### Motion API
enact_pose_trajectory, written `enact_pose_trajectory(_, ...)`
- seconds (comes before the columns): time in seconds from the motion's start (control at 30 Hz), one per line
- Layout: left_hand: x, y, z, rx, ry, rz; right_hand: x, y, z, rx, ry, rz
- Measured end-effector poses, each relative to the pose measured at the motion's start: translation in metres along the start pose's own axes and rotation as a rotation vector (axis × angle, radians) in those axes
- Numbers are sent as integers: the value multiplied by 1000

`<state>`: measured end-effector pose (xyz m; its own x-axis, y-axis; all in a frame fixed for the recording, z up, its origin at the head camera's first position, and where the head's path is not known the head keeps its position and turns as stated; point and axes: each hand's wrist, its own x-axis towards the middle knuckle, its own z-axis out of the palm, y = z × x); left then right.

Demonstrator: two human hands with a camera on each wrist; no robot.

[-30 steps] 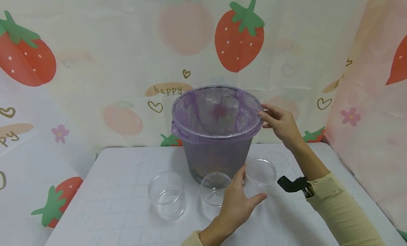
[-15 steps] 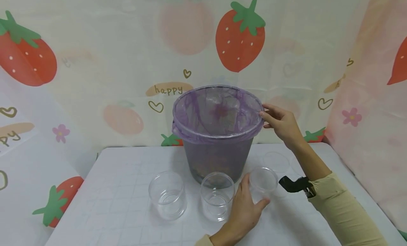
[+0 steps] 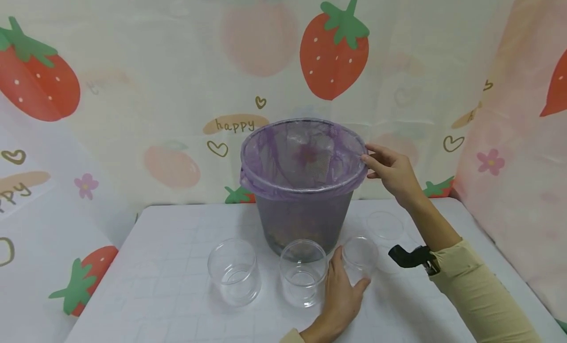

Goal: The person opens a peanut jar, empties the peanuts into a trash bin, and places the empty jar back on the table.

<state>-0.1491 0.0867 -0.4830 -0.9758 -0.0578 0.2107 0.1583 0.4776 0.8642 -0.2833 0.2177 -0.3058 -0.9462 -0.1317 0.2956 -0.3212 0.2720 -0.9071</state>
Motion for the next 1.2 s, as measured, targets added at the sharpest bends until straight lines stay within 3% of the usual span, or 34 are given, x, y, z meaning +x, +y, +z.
enact_pose_trajectory(0.23, -3, 1, 2, -24, -81, -32, 1, 0, 0, 29, -4, 28)
enact_pose_trajectory(0.43, -4, 1, 1, -5, -94, -41, -1, 1, 1, 32, -2, 42)
enact_pose_trajectory(0.73, -3, 0, 4, 6, -93, -40, 1, 0, 0, 48, -7, 55)
enact_pose_trajectory(1.03, -2, -1, 3, 46, -54, 20, 2, 0, -1, 102, -10, 59)
enact_pose_trajectory(1.2, -3, -1, 2, 43, -55, 17, 2, 0, 1, 127, -9, 63)
